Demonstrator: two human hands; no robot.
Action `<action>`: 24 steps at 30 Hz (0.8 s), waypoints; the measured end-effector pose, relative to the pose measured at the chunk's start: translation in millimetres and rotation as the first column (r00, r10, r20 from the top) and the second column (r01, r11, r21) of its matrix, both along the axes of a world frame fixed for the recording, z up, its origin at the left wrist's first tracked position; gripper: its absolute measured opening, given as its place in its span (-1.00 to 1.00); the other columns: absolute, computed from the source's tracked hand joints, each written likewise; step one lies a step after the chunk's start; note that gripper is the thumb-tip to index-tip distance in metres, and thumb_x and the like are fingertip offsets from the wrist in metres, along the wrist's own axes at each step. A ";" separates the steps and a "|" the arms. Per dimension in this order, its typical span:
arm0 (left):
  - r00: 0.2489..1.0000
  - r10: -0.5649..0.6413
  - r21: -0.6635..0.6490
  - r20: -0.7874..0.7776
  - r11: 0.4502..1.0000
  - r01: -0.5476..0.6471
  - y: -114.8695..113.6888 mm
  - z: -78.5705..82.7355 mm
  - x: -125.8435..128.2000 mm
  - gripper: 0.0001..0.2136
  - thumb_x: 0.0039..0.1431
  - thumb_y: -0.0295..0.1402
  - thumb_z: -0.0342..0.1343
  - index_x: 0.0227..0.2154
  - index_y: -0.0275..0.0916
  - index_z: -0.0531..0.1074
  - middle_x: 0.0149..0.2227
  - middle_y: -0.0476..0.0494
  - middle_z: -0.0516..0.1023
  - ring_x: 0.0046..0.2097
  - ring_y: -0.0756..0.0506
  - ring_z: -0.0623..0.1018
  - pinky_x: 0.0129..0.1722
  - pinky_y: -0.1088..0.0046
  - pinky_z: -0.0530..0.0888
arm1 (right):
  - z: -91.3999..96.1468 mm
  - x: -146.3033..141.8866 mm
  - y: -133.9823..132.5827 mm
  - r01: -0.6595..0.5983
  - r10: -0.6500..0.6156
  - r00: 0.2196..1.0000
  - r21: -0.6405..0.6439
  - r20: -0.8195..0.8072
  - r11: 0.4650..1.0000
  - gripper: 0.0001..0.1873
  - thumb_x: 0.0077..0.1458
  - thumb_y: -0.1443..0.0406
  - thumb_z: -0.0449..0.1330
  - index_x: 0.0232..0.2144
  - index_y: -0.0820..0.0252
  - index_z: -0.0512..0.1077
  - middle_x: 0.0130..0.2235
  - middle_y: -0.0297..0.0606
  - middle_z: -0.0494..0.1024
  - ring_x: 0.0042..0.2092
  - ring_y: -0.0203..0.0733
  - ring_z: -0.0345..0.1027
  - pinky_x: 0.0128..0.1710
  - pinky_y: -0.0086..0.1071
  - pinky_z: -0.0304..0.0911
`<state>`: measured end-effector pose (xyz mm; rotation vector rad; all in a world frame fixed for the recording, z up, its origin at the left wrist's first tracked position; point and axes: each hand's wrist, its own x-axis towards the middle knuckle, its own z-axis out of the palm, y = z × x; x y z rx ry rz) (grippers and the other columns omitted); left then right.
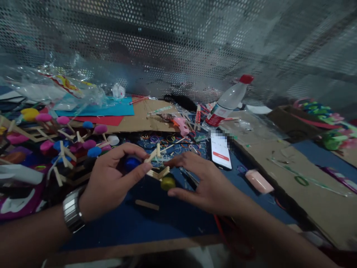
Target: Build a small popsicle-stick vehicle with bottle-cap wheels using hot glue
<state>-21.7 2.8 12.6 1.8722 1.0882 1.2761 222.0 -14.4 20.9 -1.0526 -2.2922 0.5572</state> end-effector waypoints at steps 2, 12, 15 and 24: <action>1.000 0.000 -0.015 0.011 1.000 0.001 0.0 0.1 0.2 -0.93 0.17 -0.37 0.30 -0.30 -0.14 0.53 -0.29 0.01 0.63 -0.27 0.00 0.62 -0.29 0.53 0.55 | -1.5 -2.4 0.2 0.010 -0.010 1.000 -0.024 0.021 1.000 -0.67 0.15 0.17 0.39 -0.11 0.22 0.52 -0.14 -0.15 0.63 -0.05 -0.07 0.50 -0.03 -0.21 0.39; 0.986 -0.148 -0.282 -0.073 0.952 0.122 3.7 -6.4 -0.5 -0.67 0.06 -0.20 0.35 -0.13 -0.15 0.47 -0.16 -0.09 0.58 -0.14 -0.13 0.59 -0.14 0.29 0.53 | 9.6 -2.5 1.8 0.150 -0.124 0.961 -0.086 0.247 0.985 -0.82 0.14 0.30 0.36 -0.18 0.19 0.54 -0.21 -0.20 0.64 -0.16 -0.07 0.52 -0.16 -0.25 0.35; 0.963 -0.263 -0.385 -0.057 0.896 0.222 4.1 -12.0 0.2 -0.51 -0.01 -0.19 0.42 -0.03 -0.14 0.41 -0.10 -0.13 0.56 -0.03 -0.20 0.58 -0.02 0.18 0.53 | 10.8 1.9 -5.4 0.150 -0.116 0.949 -0.098 0.294 0.984 -0.81 0.14 0.32 0.34 -0.16 0.20 0.54 -0.19 -0.16 0.65 -0.13 -0.05 0.53 -0.12 -0.23 0.36; 0.922 -0.381 -0.390 0.071 0.840 0.377 -0.4 -8.7 0.2 -0.34 -0.13 -0.37 0.46 0.07 -0.10 0.31 0.01 -0.20 0.48 0.12 -0.23 0.54 0.17 0.07 0.49 | -1.6 14.6 -32.2 0.172 -0.126 0.943 -0.129 0.307 0.977 -0.82 0.11 0.35 0.31 -0.18 0.18 0.55 -0.18 -0.13 0.65 -0.13 0.00 0.54 -0.13 -0.12 0.43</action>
